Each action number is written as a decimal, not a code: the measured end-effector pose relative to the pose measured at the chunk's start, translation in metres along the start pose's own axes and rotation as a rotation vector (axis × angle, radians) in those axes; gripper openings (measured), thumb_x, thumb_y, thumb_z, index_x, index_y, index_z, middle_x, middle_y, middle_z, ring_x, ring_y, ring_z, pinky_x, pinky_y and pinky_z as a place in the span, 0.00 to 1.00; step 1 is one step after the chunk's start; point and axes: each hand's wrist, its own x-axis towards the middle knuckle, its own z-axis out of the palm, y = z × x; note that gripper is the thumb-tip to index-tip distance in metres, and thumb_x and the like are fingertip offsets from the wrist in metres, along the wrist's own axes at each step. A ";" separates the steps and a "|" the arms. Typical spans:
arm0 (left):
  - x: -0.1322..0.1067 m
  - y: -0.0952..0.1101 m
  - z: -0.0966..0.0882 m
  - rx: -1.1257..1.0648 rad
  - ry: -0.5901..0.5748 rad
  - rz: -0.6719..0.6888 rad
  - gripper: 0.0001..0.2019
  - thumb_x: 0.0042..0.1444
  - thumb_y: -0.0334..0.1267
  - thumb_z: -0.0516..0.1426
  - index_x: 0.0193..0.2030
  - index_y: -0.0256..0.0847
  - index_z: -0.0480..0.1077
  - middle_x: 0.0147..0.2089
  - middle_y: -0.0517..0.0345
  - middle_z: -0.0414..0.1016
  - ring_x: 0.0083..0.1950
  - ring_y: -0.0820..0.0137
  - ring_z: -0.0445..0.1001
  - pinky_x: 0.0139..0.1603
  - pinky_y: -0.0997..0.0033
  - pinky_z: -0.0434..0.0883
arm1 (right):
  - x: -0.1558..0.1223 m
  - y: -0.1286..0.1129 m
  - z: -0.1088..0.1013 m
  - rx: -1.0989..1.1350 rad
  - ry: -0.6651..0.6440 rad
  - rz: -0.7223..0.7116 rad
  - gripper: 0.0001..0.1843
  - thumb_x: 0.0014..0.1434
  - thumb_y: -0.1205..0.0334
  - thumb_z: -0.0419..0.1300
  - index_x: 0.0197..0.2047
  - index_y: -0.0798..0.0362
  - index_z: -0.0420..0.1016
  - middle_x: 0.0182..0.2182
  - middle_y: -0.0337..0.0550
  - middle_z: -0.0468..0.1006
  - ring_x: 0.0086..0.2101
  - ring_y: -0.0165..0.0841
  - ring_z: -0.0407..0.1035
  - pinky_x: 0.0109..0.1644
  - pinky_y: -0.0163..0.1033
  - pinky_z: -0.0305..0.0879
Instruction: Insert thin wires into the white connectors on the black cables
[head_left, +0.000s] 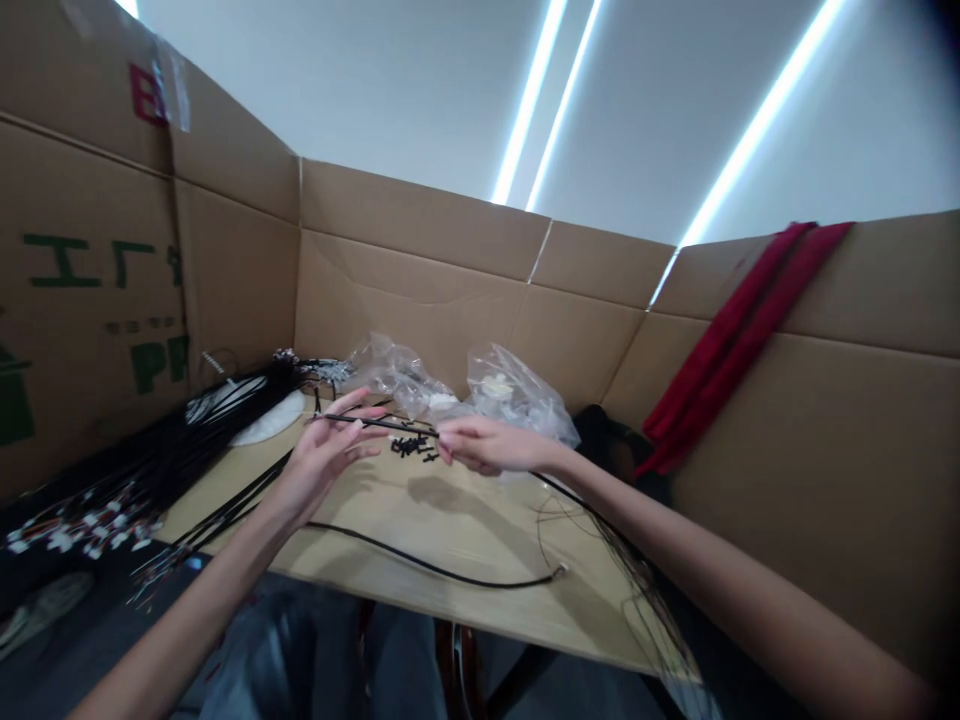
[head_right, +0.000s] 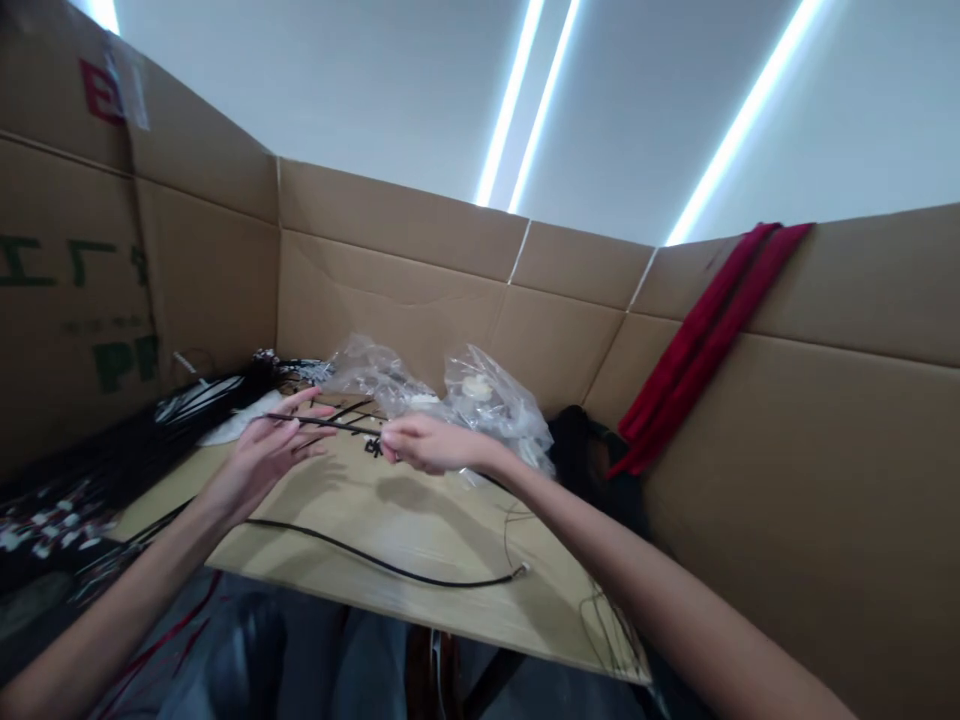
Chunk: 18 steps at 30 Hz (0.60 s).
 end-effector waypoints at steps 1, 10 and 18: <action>-0.001 0.000 -0.006 -0.017 0.030 0.013 0.21 0.64 0.43 0.57 0.61 0.39 0.64 0.58 0.47 0.70 0.52 0.62 0.74 0.52 0.54 0.75 | 0.000 0.010 0.004 -0.021 -0.024 0.018 0.18 0.67 0.52 0.56 0.32 0.57 0.68 0.19 0.27 0.59 0.16 0.19 0.50 0.17 0.26 0.48; -0.015 -0.040 -0.031 0.074 0.158 -0.018 0.14 0.63 0.42 0.58 0.50 0.35 0.70 0.48 0.51 0.74 0.45 0.66 0.76 0.46 0.60 0.76 | 0.008 0.085 0.033 -0.115 0.027 0.085 0.18 0.68 0.50 0.54 0.37 0.58 0.71 0.26 0.34 0.70 0.22 0.23 0.63 0.26 0.31 0.64; -0.034 -0.046 -0.039 0.194 0.115 -0.010 0.12 0.62 0.40 0.59 0.49 0.35 0.71 0.48 0.51 0.75 0.48 0.65 0.76 0.49 0.57 0.76 | 0.015 0.126 0.069 -0.209 0.268 0.077 0.16 0.67 0.51 0.55 0.40 0.58 0.73 0.33 0.39 0.75 0.31 0.28 0.71 0.37 0.38 0.72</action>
